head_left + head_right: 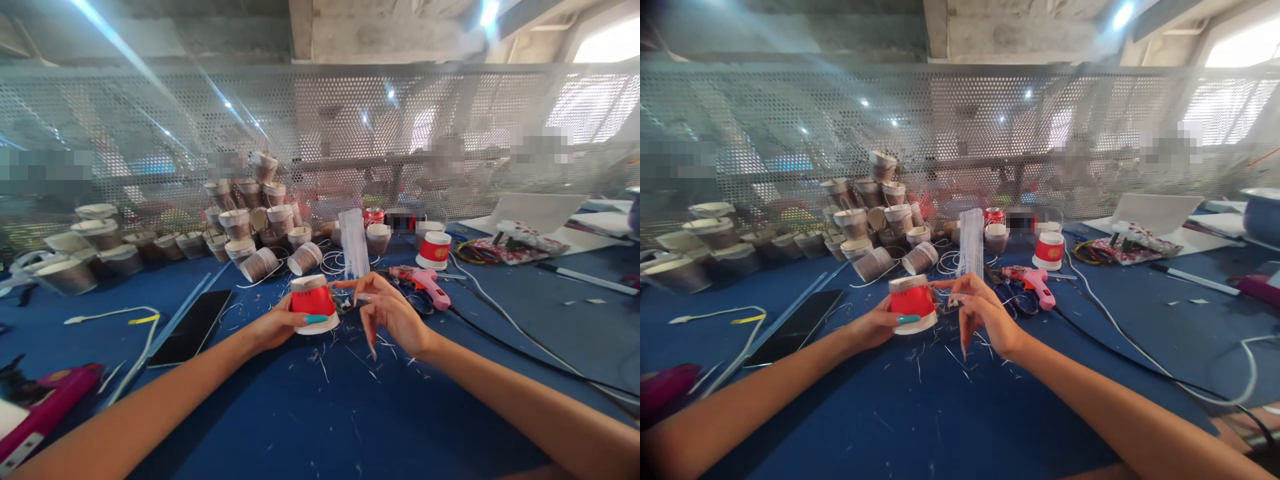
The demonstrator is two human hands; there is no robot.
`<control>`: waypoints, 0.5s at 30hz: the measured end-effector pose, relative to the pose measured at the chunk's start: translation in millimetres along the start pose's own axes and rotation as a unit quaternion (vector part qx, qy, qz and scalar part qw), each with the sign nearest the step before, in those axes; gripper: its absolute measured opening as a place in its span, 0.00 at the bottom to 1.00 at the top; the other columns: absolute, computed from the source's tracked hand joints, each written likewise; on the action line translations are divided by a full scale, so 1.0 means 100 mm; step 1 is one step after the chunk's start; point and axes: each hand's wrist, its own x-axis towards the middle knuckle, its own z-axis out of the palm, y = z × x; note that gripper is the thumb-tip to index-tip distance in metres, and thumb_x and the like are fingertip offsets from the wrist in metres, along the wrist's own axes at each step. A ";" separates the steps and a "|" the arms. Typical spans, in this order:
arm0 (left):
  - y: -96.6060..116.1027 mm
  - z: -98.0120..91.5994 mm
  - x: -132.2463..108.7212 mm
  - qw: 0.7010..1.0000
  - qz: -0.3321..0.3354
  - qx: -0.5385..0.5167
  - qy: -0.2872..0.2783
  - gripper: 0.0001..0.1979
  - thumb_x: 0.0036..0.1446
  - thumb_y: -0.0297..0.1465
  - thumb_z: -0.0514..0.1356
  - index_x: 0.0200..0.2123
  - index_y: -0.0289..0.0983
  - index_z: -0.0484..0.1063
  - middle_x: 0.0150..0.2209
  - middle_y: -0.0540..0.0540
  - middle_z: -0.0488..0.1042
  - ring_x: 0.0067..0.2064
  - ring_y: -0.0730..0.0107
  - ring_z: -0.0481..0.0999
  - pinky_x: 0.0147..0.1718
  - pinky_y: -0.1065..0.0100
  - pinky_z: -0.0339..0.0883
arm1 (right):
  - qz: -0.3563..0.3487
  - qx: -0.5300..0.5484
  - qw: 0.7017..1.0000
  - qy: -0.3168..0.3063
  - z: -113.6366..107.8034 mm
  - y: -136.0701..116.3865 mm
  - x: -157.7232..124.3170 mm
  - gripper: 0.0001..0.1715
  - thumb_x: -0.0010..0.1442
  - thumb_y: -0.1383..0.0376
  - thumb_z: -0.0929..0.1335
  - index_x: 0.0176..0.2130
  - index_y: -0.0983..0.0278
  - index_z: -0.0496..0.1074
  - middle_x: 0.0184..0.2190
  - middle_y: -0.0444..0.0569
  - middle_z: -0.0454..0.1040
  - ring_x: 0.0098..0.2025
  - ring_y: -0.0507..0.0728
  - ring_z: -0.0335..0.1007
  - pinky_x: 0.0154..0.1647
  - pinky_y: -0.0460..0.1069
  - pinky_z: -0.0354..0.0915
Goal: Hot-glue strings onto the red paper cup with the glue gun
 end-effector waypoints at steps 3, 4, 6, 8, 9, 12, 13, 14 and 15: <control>-0.01 -0.01 0.01 1.000 0.011 -0.012 -0.004 0.31 0.36 0.26 0.68 0.49 0.34 0.69 0.42 0.41 0.76 0.43 0.61 0.75 0.46 0.63 0.62 | 0.010 -0.004 0.998 0.054 -0.04 0.02 0.02 0.09 0.57 0.59 0.60 0.34 0.61 0.56 0.45 0.50 0.70 0.14 0.45 0.61 0.11 0.44 0.61; -0.01 -0.01 0.01 1.000 0.016 -0.015 -0.007 0.32 0.36 0.25 0.67 0.49 0.34 0.68 0.44 0.40 0.76 0.44 0.60 0.74 0.48 0.62 0.62 | 0.002 -0.013 0.997 0.077 -0.04 0.02 0.03 0.09 0.57 0.58 0.60 0.34 0.61 0.56 0.43 0.49 0.71 0.14 0.45 0.60 0.11 0.44 0.60; 0.00 0.00 0.01 0.999 0.027 -0.020 -0.007 0.31 0.38 0.24 0.66 0.49 0.34 0.67 0.47 0.40 0.74 0.47 0.58 0.73 0.49 0.60 0.61 | -0.018 -0.052 0.990 0.130 -0.05 0.04 0.03 0.10 0.56 0.58 0.60 0.34 0.61 0.56 0.36 0.46 0.71 0.13 0.45 0.57 0.11 0.44 0.59; 0.01 0.02 0.02 0.999 0.032 -0.025 0.001 0.29 0.39 0.25 0.66 0.49 0.34 0.68 0.48 0.40 0.73 0.48 0.57 0.72 0.50 0.58 0.61 | -0.018 -0.135 0.973 0.189 -0.06 0.05 0.02 0.10 0.57 0.57 0.60 0.35 0.60 0.55 0.26 0.41 0.68 0.13 0.46 0.56 0.12 0.44 0.59; 0.02 0.03 0.02 0.999 0.033 -0.028 0.008 0.28 0.39 0.25 0.66 0.48 0.34 0.68 0.48 0.40 0.73 0.49 0.56 0.72 0.50 0.58 0.61 | -0.018 -0.196 0.956 0.219 -0.07 0.05 0.02 0.10 0.57 0.58 0.60 0.35 0.60 0.55 0.24 0.40 0.65 0.14 0.47 0.56 0.13 0.45 0.59; 0.03 0.04 0.03 0.998 0.037 -0.043 0.030 0.27 0.39 0.26 0.65 0.47 0.34 0.69 0.47 0.41 0.74 0.49 0.55 0.72 0.51 0.56 0.61 | -0.035 -0.401 0.866 0.297 -0.11 0.03 0.02 0.09 0.54 0.61 0.62 0.34 0.61 0.55 0.27 0.43 0.62 0.21 0.50 0.59 0.21 0.48 0.62; 0.03 0.04 0.04 0.998 0.037 -0.048 0.035 0.26 0.39 0.26 0.65 0.47 0.34 0.70 0.47 0.42 0.74 0.48 0.55 0.72 0.51 0.56 0.61 | -0.040 -0.459 0.830 0.315 -0.13 0.01 0.02 0.09 0.53 0.62 0.62 0.33 0.61 0.55 0.30 0.46 0.62 0.23 0.51 0.60 0.23 0.49 0.62; 0.02 0.03 0.04 0.997 0.036 -0.053 0.040 0.26 0.40 0.25 0.64 0.47 0.35 0.70 0.46 0.42 0.75 0.48 0.56 0.72 0.50 0.55 0.62 | -0.046 -0.514 0.791 0.328 -0.16 -0.01 0.03 0.10 0.51 0.63 0.63 0.32 0.61 0.55 0.34 0.49 0.61 0.26 0.52 0.61 0.25 0.51 0.62; 0.02 0.02 0.05 0.997 0.035 -0.058 0.044 0.25 0.40 0.25 0.64 0.46 0.35 0.70 0.45 0.42 0.75 0.47 0.57 0.73 0.50 0.55 0.62 | -0.052 -0.566 0.750 0.339 -0.19 -0.03 0.04 0.10 0.49 0.64 0.63 0.31 0.62 0.55 0.40 0.54 0.59 0.30 0.54 0.61 0.28 0.52 0.62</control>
